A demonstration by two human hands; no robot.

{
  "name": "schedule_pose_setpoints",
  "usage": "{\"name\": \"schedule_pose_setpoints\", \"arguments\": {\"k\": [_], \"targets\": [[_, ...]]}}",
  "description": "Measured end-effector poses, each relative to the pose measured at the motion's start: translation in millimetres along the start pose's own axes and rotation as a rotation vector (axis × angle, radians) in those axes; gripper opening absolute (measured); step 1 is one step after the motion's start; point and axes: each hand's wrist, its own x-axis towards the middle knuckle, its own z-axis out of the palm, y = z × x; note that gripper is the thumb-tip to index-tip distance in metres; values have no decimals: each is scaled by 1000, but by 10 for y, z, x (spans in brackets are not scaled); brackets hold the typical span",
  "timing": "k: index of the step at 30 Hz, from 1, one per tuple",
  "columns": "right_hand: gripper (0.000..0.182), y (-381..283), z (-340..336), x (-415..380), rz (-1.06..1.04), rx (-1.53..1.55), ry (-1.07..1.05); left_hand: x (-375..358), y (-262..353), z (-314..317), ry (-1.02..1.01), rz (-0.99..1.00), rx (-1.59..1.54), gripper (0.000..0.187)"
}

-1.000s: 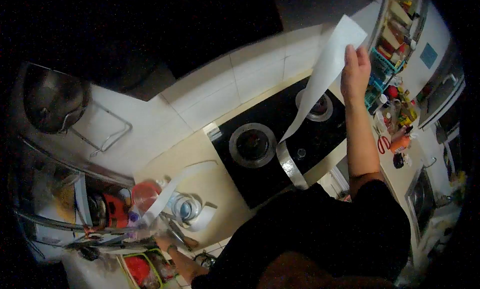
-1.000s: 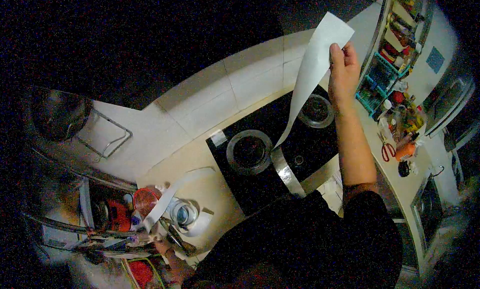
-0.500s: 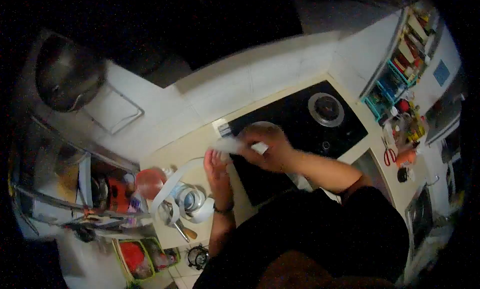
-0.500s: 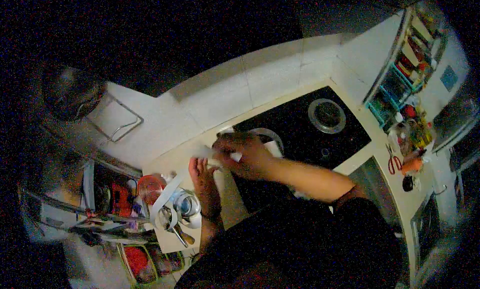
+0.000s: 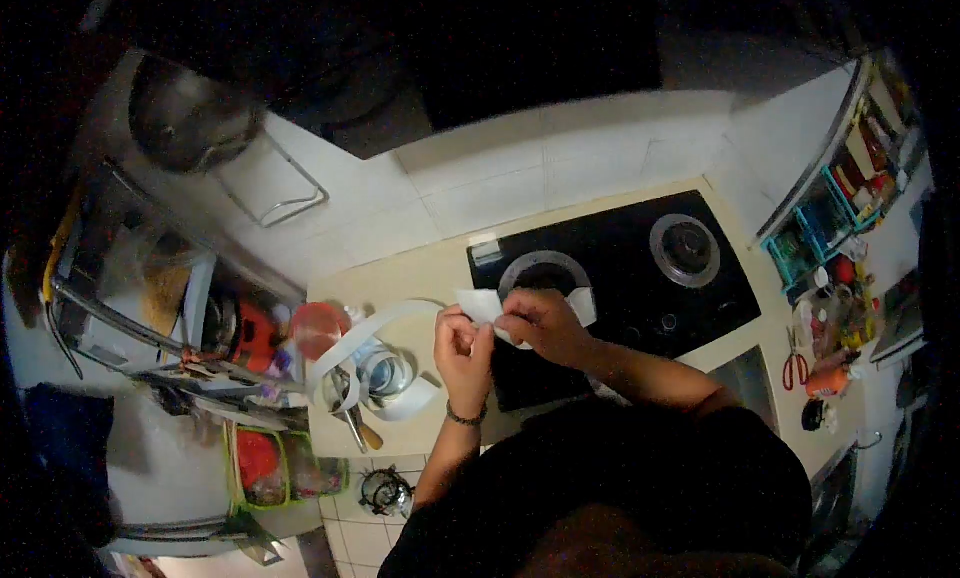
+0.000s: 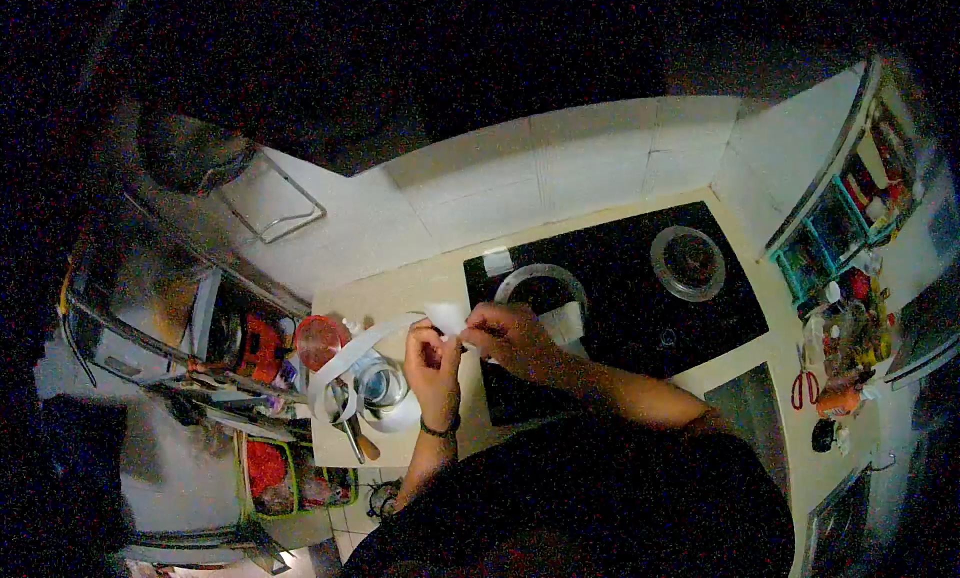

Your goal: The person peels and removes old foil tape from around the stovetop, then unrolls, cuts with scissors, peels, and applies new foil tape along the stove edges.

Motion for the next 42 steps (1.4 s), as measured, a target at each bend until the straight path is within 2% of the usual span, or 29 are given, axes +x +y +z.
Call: {"name": "schedule_pose_setpoints", "arguments": {"k": [2, 3, 4, 6, 7, 11, 14, 18, 27, 29, 31, 36, 38, 39, 42], "targets": [[13, 32, -49, -111, -45, 300, -108, -120, 164, 88, -54, -9, 64, 16], [11, -7, -108, -161, -14, 346, -131, -192, 191, 132, -78, -90, -8, 14], [11, -2, -168, -191, -16, 357, -139, -241, 224, 185, -70, -91, 4, 14], [8, 14, -286, -272, -13, 357, -180, -344, 293, 287, -163, -254, -147, 23], [3, 34, -362, -304, 11, 357, -223, -388, 276, 327, -162, -272, -103, 20], [6, -25, -535, -401, 117, 542, -239, -406, 327, 477, -191, -134, -9, 13], [8, 25, -544, -423, 11, 585, -232, -425, 435, 565, -153, -187, -103, 12], [7, -33, -598, -452, -7, 534, -265, -465, 509, 619, -151, -164, -88, 12], [8, 19, -628, -473, 69, 645, -287, -502, 349, 586, -189, -207, -173, 15], [5, 52, -618, -471, -6, 612, -263, -485, 332, 587, -201, -214, -165, 15], [5, 38, -650, -460, -6, 561, -247, -429, 346, 639, -230, -148, -178, 13], [7, 28, -660, -415, -19, 470, -185, -376, 383, 621, -232, -188, -128, 12], [9, 63, -663, -397, -27, 462, -198, -336, 379, 620, -272, -145, -98, 10], [9, 73, -652, -383, -27, 459, -195, -310, 376, 665, -226, -109, -88, 26], [10, 80, -626, -357, -6, 502, -174, -268, 385, 658, -235, -97, -115, 22]]}}
